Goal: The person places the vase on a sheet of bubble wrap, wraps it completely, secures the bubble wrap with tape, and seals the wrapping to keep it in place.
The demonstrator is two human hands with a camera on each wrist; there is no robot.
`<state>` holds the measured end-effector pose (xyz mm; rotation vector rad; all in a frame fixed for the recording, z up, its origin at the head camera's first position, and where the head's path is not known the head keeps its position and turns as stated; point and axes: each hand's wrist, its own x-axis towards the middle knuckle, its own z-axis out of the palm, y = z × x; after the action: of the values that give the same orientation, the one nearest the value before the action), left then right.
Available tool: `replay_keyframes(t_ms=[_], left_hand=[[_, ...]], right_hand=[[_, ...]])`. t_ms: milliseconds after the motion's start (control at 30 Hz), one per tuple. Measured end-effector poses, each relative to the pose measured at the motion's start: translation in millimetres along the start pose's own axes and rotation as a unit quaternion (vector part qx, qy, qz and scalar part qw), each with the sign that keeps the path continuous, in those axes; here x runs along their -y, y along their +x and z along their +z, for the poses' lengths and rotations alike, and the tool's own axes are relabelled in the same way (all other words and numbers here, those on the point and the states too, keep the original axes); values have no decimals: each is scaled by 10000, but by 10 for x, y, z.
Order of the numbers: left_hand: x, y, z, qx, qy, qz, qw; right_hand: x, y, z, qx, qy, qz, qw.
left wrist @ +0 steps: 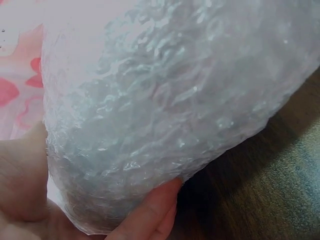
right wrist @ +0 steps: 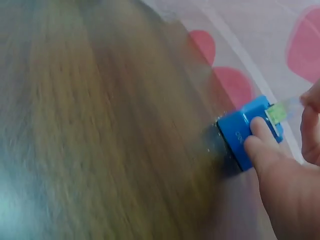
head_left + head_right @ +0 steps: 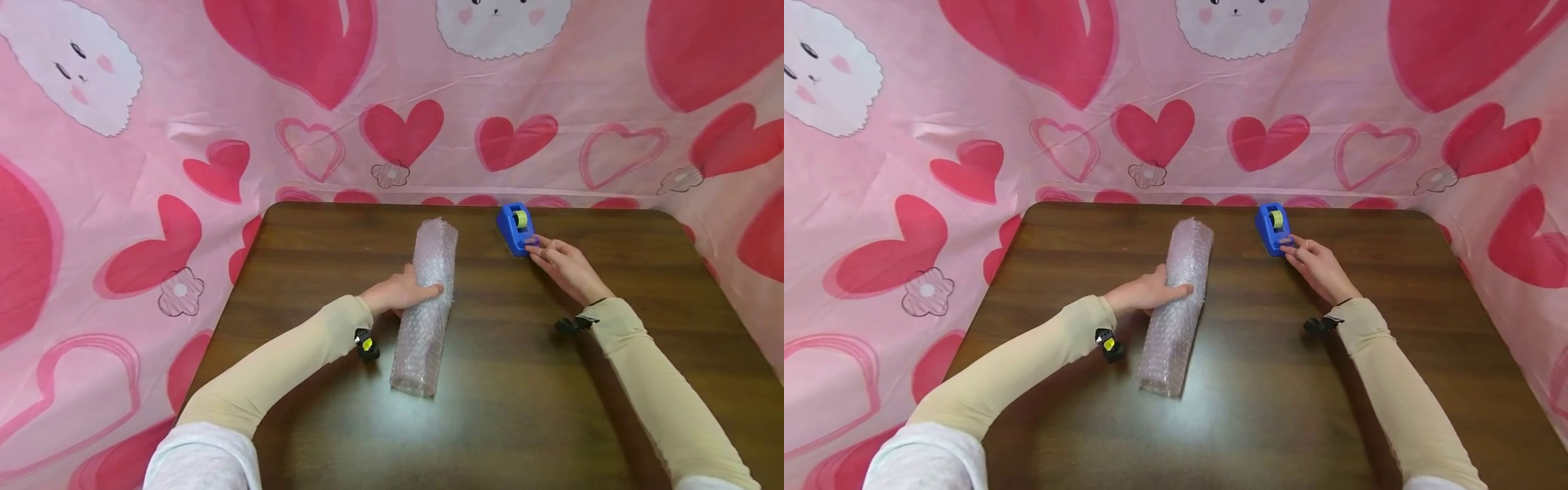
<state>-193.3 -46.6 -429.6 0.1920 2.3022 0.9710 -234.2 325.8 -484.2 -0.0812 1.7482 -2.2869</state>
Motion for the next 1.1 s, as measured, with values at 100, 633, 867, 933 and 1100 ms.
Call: replay_keyframes(t_ms=[100,633,867,933,1100], left_hand=[[1,-4,-8,-6,13,31,10000],[5,-5,0,-2,-77,-30,10000],[-12,11,24,20,-183,118,9998],[-12,12,27,4,-212,135,9997],[6,3,21,-95,-199,105,9997]], right_hand=[[-3,-28,-10,18,-672,-446,9967],[92,-55,-110,-287,-5458,-2049,8119],[103,-50,-164,-251,-5623,-1985,8024],[100,-42,-145,-501,-5526,-1818,8118],[89,36,-15,-1273,-5224,-1300,8331]])
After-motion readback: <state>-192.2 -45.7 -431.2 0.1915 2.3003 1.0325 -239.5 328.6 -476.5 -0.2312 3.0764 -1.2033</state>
